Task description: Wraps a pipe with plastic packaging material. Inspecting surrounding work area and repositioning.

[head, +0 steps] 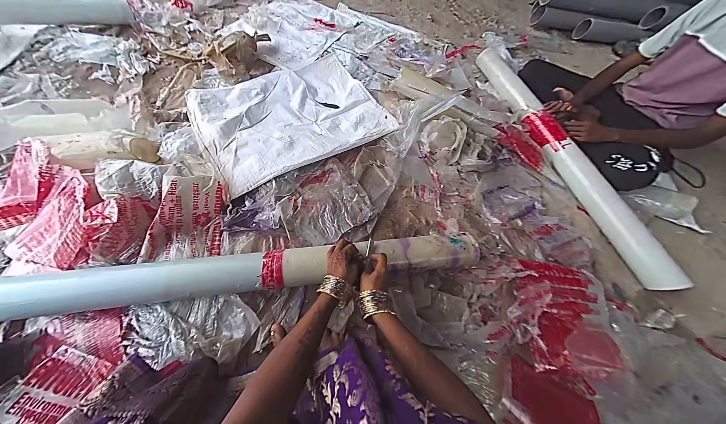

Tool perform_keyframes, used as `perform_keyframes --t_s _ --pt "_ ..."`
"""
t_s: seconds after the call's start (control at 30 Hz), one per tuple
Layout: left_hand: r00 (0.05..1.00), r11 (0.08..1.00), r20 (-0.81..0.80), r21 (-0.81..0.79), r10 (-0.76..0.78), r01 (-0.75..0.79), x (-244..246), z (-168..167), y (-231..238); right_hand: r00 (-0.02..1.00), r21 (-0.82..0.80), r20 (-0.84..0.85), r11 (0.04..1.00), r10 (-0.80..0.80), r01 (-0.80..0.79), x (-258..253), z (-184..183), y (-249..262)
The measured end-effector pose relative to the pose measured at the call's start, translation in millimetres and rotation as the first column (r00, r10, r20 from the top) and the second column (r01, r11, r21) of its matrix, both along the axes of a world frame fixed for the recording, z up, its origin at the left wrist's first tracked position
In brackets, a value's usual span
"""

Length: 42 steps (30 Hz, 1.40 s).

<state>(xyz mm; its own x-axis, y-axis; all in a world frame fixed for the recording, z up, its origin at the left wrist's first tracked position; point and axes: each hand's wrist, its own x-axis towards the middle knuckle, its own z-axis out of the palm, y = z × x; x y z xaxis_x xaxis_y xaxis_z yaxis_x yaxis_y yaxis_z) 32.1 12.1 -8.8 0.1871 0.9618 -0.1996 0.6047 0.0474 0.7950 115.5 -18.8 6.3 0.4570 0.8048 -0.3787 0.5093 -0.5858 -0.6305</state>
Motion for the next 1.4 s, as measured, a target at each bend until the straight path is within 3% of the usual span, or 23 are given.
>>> perform_keyframes --t_s 0.17,0.33,0.5,0.6,0.7,0.8,0.87,0.97,1.1,1.27,1.4 --pt "0.984 0.992 0.152 0.064 0.097 -0.108 -1.0 -10.7 -6.7 1.0 0.012 -0.012 1.0 -0.012 0.012 -9.1 -4.1 -27.3" --pt "0.963 0.982 0.231 0.09 0.139 -0.164 -0.2 -15.4 -15.6 0.999 0.02 -0.024 0.999 0.047 -0.046 3.3 1.8 -6.0" --pt "0.945 0.97 0.283 0.132 0.162 -0.205 -1.2 -17.7 -17.9 0.96 0.258 -0.235 0.943 -0.149 0.21 34.8 -1.4 2.8" --pt "0.956 0.978 0.257 0.108 0.144 -0.177 -3.1 -15.2 -17.7 0.996 0.356 -0.005 0.931 -0.087 0.083 51.3 -5.6 14.5" --pt "0.964 0.994 0.24 -0.014 0.112 -0.112 -8.9 -2.9 -11.4 0.986 0.292 0.138 0.947 0.094 -0.131 51.2 -8.1 28.3" --pt "0.914 0.988 0.374 -0.085 0.155 -0.132 -21.2 -0.2 -8.7 0.935 0.27 0.303 0.924 0.185 -0.27 48.0 -17.5 34.8" --pt "0.873 0.977 0.451 0.001 0.189 -0.212 -35.8 -3.6 -13.4 0.871 0.287 0.448 0.891 0.201 -0.353 50.5 -26.2 37.3" --pt "0.972 0.942 0.216 0.299 0.092 -0.156 -59.4 -19.5 -31.9 0.778 0.294 0.579 0.829 0.243 -0.477 57.8 -37.5 45.6" --pt "0.987 0.88 -0.118 0.473 0.105 -0.037 -48.1 -41.0 -58.4 0.75 0.15 0.555 0.843 0.36 -0.516 61.3 -36.1 53.7" --pt "0.984 0.759 -0.145 0.651 0.107 0.013 -35.1 -62.6 -56.2 0.728 0.005 0.515 0.848 0.453 -0.531 62.6 -26.6 56.4" --pt "0.973 0.749 -0.217 0.657 0.079 0.086 -32.5 -65.2 -53.1 0.727 0.004 0.516 0.847 0.454 -0.532 62.9 -28.5 58.3"
